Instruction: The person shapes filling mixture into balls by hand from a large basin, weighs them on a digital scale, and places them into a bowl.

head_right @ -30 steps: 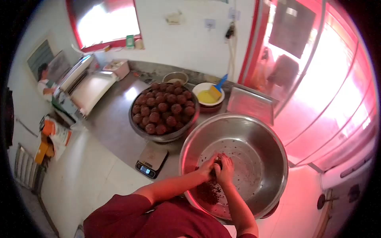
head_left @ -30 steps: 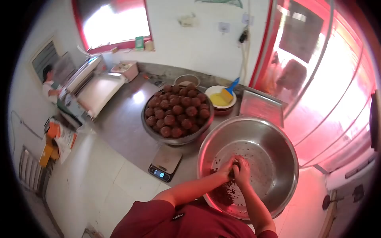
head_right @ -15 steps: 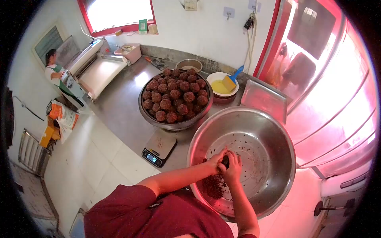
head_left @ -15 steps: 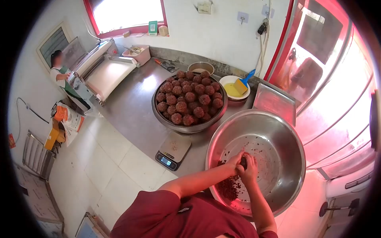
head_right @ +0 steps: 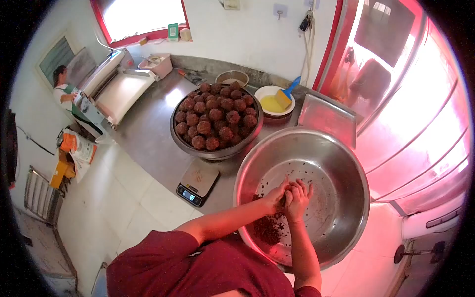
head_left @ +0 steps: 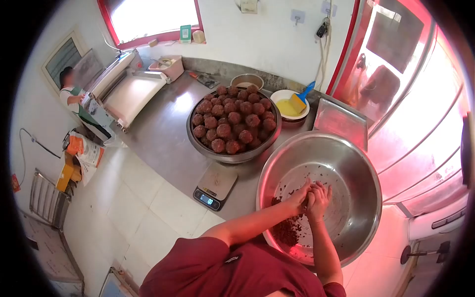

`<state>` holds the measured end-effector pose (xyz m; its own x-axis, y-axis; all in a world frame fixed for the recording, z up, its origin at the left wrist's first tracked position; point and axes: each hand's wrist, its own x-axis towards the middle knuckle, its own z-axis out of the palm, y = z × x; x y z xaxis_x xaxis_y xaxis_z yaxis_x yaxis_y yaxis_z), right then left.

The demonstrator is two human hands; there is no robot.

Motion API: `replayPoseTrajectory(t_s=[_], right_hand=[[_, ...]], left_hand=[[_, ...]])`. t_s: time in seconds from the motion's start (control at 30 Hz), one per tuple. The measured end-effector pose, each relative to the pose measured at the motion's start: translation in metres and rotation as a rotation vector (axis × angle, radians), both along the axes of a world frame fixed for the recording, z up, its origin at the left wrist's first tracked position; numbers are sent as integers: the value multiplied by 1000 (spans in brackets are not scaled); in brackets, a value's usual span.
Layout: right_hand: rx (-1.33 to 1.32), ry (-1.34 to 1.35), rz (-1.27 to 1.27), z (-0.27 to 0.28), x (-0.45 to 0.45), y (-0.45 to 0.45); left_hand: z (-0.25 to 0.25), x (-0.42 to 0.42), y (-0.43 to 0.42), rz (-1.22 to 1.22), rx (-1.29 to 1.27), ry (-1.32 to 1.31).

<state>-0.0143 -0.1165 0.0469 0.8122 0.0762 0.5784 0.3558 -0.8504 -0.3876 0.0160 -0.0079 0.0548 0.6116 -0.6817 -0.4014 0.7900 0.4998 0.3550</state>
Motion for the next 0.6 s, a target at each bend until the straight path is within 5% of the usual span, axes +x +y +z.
replayPoseTrajectory(t_s=[0.07,0.17,0.37,0.47,0.53,0.6], right_hand=[[-110,-41,-31,22,-4,3],[338,321,66,19,-10,0],[298,55,56,-21,-7,8],[241,29,29,-24,-4,7],[98,-82,-37,-1,6,-4],[113,-69,-14,14,-1,4]], left_hand=[[-10,5,-4,32,-44,91],[-6,-4,-3,124,54,48],[-36,-14,-21,247,376,-132],[7,-12,-10,181,437,-59],[-9,4,-5,-1,295,76],[-51,8,-9,-20,-106,214]])
